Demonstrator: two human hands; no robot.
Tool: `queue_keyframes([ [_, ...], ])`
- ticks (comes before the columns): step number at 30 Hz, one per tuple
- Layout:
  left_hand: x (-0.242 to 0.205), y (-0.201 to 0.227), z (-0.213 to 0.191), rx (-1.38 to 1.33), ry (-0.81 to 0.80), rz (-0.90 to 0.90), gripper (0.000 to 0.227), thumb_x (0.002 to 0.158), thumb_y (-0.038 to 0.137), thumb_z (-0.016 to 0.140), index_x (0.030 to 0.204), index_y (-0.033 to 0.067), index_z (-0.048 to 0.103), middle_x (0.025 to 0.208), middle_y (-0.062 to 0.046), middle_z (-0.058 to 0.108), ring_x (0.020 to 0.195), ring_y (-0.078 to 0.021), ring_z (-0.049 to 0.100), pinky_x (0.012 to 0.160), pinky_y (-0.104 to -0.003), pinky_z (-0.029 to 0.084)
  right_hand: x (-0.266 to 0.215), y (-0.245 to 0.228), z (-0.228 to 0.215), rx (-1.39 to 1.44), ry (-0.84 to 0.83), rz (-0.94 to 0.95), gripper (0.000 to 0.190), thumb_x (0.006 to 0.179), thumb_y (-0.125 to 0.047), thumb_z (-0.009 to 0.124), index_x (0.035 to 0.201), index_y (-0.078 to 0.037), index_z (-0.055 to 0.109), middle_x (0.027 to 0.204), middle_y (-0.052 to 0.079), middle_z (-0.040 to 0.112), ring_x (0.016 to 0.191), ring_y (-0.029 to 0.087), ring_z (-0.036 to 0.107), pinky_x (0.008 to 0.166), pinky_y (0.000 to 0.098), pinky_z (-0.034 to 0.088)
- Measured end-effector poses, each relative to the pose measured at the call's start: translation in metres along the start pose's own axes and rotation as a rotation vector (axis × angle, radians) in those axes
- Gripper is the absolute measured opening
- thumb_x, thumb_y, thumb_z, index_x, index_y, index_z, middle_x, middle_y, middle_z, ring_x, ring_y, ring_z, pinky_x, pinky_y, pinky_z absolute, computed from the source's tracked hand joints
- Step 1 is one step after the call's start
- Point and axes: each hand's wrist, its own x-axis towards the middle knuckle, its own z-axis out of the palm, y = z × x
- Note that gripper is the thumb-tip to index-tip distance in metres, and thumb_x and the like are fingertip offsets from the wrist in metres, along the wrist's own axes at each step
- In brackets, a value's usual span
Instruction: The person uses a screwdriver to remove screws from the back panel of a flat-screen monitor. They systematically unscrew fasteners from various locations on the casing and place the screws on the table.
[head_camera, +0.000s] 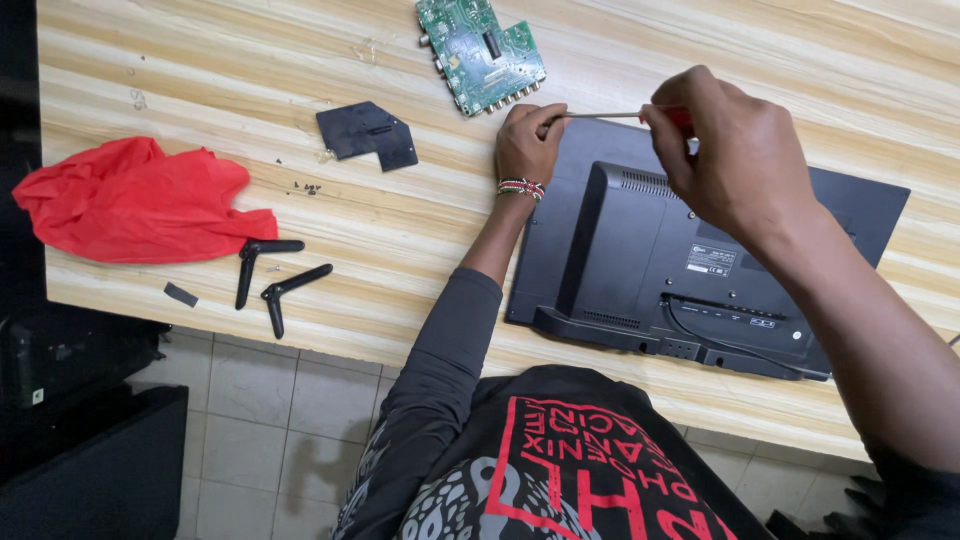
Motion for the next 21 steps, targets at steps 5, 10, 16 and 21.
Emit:
queue_keyframes([
  [5,-0.003,-0.003,0.006,-0.023,0.047,0.017,0.015,0.086,0.021,0.080,0.101,0.0211,0.082,0.089,-0.003,0.065,0.068,-0.0175,0.067,0.063,-0.033,0.057,0.016,-0.002,-0.001,-0.037,-0.029,-0.002,0.018,0.118,-0.016,0.067,0.118,-0.001,0.058,0.090,0.015,0.072,0.070,0.035,0.069,0.051,0.0420,0.046],
  [10,-0.010,-0.008,0.013,0.000,0.087,0.011,0.017,0.087,0.020,0.080,0.103,0.0215,0.082,0.089,-0.001,0.063,0.068,-0.0174,0.064,0.061,-0.035,0.056,0.022,0.023,0.019,-0.277,0.084,-0.110,0.037,0.124,-0.038,0.077,0.107,-0.010,0.062,0.083,-0.004,0.074,0.066,0.022,0.070,0.048,0.0347,0.041],
  [16,-0.016,0.001,0.008,-0.055,0.090,-0.008,0.033,0.085,0.021,0.081,0.117,0.0165,0.076,0.102,-0.004,0.069,0.080,-0.0157,0.069,0.076,-0.031,0.064,0.051,-0.020,-0.024,-0.327,-0.214,0.038,0.045,0.120,-0.048,0.055,0.132,-0.005,0.054,0.078,0.007,0.076,0.058,0.043,0.070,0.045,0.0502,0.049],
  [21,-0.017,0.006,0.001,-0.063,0.074,0.019,0.035,0.084,0.023,0.085,0.117,0.0168,0.075,0.103,-0.004,0.068,0.080,-0.0162,0.070,0.072,-0.030,0.065,0.070,-0.037,-0.049,-0.017,-0.583,0.198,0.021,0.113,-0.023,0.047,0.124,-0.005,0.050,0.115,0.026,0.068,0.081,0.055,0.065,0.060,0.0592,0.047],
])
